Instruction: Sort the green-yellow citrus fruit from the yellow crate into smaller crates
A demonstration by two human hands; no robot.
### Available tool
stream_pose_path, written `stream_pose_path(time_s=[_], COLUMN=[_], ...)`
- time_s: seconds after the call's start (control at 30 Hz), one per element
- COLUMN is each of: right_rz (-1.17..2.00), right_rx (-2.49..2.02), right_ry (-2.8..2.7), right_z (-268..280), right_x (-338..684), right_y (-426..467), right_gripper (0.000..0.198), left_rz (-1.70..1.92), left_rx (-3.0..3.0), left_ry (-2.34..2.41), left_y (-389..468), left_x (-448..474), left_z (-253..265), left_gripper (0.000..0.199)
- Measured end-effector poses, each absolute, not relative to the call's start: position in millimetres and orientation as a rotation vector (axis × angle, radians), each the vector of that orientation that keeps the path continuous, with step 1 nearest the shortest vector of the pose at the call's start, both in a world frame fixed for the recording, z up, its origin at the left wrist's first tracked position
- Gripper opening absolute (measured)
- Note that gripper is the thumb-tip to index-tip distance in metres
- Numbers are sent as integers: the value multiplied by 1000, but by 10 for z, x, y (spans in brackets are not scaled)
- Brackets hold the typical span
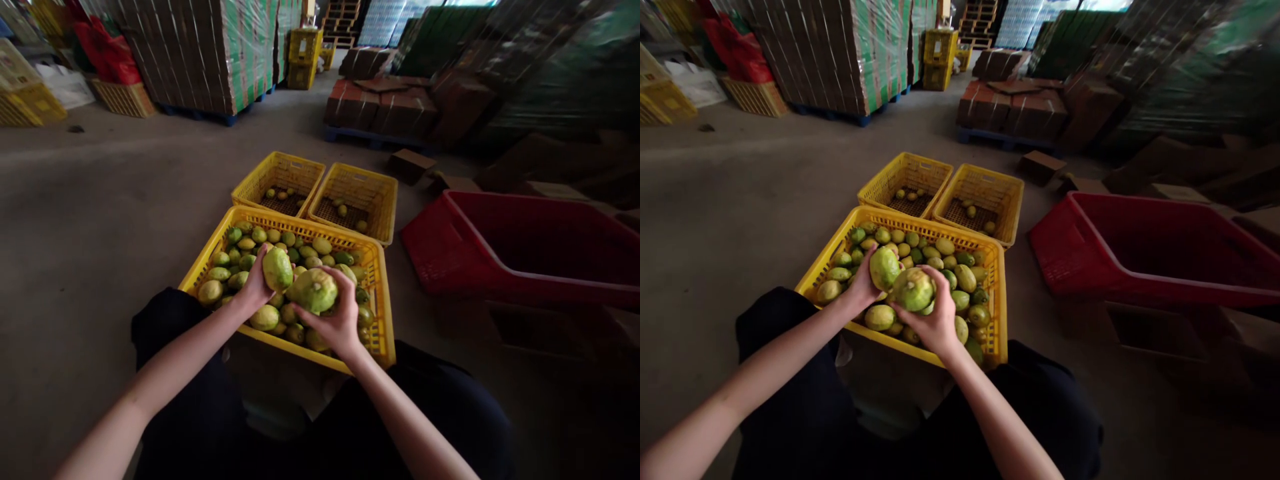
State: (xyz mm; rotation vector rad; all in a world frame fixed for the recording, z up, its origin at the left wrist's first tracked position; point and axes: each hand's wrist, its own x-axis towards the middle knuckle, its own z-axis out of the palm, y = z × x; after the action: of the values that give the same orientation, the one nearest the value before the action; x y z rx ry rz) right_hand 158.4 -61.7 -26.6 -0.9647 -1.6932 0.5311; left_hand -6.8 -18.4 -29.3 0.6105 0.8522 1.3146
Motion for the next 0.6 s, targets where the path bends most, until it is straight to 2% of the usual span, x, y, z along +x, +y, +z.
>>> stream_pose_path(time_s=[0.13, 0.4, 0.5, 0.6], right_rz=[641, 736, 744, 903], right_rx=[-1028, -875, -849, -876], right_ry=[-1641, -1805, -1803, -1693], right_z=[-216, -289, -292, -294], right_x=[1684, 1609, 1608, 1584], right_y=[-464, -500, -511, -529], right_gripper=[66, 62, 62, 64], left_rz=[1404, 1511, 1494, 1439], left_rx=[513, 1160, 1059, 681], left_ry=[763, 935, 884, 838], left_y=[-198, -416, -407, -335], left_x=[-132, -128, -126, -104], left_z=[-135, -108, -117, -144], left_gripper=[40, 40, 35, 30])
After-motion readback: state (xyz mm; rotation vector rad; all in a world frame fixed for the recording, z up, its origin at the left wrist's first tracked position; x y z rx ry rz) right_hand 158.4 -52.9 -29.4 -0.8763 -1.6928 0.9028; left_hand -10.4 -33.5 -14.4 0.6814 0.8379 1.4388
